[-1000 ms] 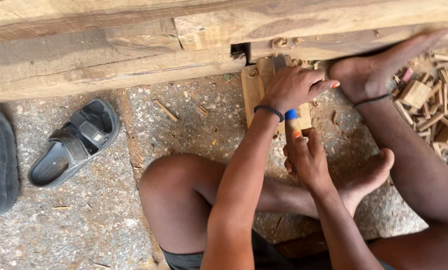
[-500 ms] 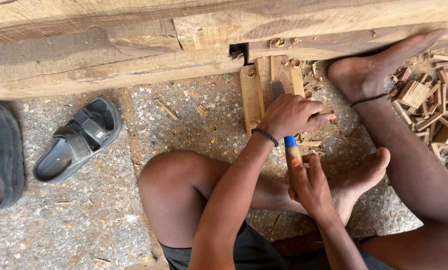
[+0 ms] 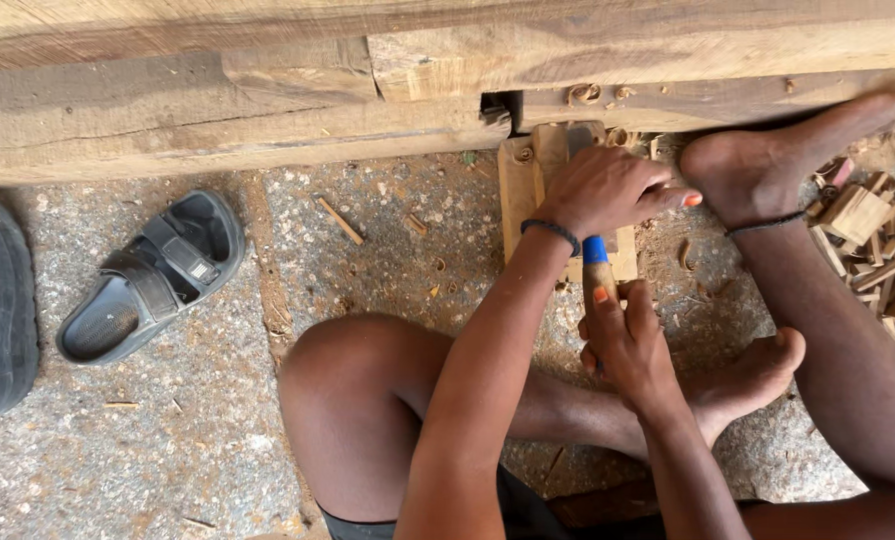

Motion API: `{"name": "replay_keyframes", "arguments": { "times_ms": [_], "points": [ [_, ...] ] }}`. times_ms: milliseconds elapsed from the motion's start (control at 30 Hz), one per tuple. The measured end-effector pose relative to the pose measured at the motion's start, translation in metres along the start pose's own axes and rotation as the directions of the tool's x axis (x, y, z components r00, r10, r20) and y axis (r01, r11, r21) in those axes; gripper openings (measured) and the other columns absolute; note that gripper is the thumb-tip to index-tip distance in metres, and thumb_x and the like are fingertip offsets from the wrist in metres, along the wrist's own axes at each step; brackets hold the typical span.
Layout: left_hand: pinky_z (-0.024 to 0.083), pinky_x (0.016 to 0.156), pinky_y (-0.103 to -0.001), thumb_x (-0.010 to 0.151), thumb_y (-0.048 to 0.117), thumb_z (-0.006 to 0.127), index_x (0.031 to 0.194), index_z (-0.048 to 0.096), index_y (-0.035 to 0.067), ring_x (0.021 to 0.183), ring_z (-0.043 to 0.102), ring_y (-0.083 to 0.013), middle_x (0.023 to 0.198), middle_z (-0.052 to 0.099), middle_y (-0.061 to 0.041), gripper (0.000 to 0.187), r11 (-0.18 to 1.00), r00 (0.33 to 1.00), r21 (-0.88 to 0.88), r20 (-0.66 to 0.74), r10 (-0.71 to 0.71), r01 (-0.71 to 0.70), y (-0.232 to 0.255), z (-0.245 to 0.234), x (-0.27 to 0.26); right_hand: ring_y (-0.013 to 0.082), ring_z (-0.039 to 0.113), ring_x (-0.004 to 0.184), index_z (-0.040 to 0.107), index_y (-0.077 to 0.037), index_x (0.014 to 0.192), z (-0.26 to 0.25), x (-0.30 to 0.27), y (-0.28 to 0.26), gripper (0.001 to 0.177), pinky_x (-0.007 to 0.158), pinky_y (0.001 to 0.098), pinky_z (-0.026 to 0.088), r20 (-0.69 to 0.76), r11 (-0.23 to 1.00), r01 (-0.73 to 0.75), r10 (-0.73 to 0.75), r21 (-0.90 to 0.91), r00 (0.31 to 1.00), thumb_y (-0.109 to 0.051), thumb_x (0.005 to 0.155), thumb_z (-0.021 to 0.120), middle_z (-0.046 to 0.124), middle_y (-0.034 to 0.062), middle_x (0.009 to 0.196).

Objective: The person chisels a small block of wood while sitting on the ground, using a handheld chisel to carve away shavings.

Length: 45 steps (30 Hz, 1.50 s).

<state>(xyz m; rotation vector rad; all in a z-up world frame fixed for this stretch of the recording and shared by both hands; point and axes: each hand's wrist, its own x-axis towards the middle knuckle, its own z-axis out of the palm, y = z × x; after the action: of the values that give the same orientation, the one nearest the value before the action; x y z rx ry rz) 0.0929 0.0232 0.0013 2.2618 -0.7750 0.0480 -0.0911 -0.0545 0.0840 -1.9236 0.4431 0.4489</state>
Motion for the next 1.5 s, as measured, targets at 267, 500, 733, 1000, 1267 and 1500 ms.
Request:
{"name": "replay_keyframes", "arguments": {
  "times_ms": [267, 500, 733, 1000, 1267, 1500],
  "points": [
    [0.048, 0.046, -0.031, 0.098, 0.064, 0.052, 0.089, 0.072, 0.018, 0.045, 0.052, -0.0103, 0.055, 0.058, 0.002, 0.051, 0.995, 0.997, 0.060, -0.013, -0.080, 0.080, -0.004, 0.012, -0.003, 0.0131, 0.052, 0.046, 0.043, -0.004, 0.109, 0.006, 0.002, 0.014, 0.030, 0.035, 0.0291, 0.039, 0.000, 0.985, 0.048, -0.049, 0.165, 0.999, -0.034, 0.107, 0.043, 0.059, 0.0102, 0.072],
    [0.055, 0.063, -0.026, 0.109, 0.038, 0.061, 0.109, 0.065, 0.018, 0.075, 0.062, -0.0092, 0.092, 0.067, 0.001, 0.021, 0.967, 0.841, 0.192, -0.485, 0.240, -0.165, 0.020, 0.016, -0.059, 0.0117, 0.052, 0.051, 0.044, -0.003, 0.117, -0.018, -0.016, 0.035, 0.029, 0.040, 0.0269, 0.040, -0.103, 0.906, 0.290, -0.271, 0.309, 0.957, -0.031, 0.108, 0.047, 0.060, 0.0096, 0.079],
    [0.058, 0.091, -0.045, 0.094, 0.055, 0.068, 0.130, 0.062, 0.012, 0.108, 0.062, -0.0246, 0.125, 0.058, -0.011, 0.056, 0.913, 0.822, 0.269, -0.559, -0.112, 0.307, 0.005, -0.036, -0.106, 0.0138, 0.050, 0.046, 0.041, -0.003, 0.112, -0.052, -0.034, 0.049, 0.029, 0.036, 0.0276, 0.034, -0.226, 0.932, 0.214, -0.150, 0.293, 0.963, -0.031, 0.108, 0.047, 0.060, 0.0117, 0.077],
    [0.055, 0.094, -0.050, 0.095, 0.061, 0.062, 0.140, 0.061, 0.021, 0.105, 0.062, -0.0240, 0.122, 0.057, -0.007, 0.060, 0.847, 0.898, 0.377, -0.374, -0.231, 0.374, -0.008, -0.017, -0.109, 0.0129, 0.050, 0.046, 0.042, -0.001, 0.112, -0.054, -0.046, 0.066, 0.035, 0.036, 0.0272, 0.034, -0.165, 0.947, 0.128, -0.081, 0.294, 0.983, -0.035, 0.107, 0.048, 0.062, 0.0114, 0.077],
    [0.054, 0.097, -0.050, 0.098, 0.059, 0.062, 0.142, 0.058, 0.017, 0.110, 0.064, -0.0240, 0.126, 0.060, -0.010, 0.061, 0.831, 0.874, 0.321, -0.342, -0.346, 0.455, -0.015, -0.015, -0.112, 0.0118, 0.052, 0.046, 0.044, -0.003, 0.114, -0.055, -0.042, 0.070, 0.035, 0.035, 0.0278, 0.036, -0.105, 0.964, 0.126, -0.103, 0.236, 0.989, -0.037, 0.106, 0.047, 0.061, 0.0116, 0.076],
    [0.052, 0.104, -0.049, 0.096, 0.068, 0.054, 0.141, 0.049, 0.011, 0.120, 0.061, -0.0269, 0.131, 0.063, -0.014, 0.073, 0.953, 0.828, 0.266, -0.561, 0.032, 0.143, 0.017, -0.036, -0.093, 0.0129, 0.048, 0.043, 0.044, -0.004, 0.110, -0.055, -0.050, 0.056, 0.031, 0.033, 0.0280, 0.032, -0.011, 0.947, 0.014, -0.011, 0.321, 1.000, -0.034, 0.105, 0.045, 0.059, 0.0113, 0.075]
  ]
}}
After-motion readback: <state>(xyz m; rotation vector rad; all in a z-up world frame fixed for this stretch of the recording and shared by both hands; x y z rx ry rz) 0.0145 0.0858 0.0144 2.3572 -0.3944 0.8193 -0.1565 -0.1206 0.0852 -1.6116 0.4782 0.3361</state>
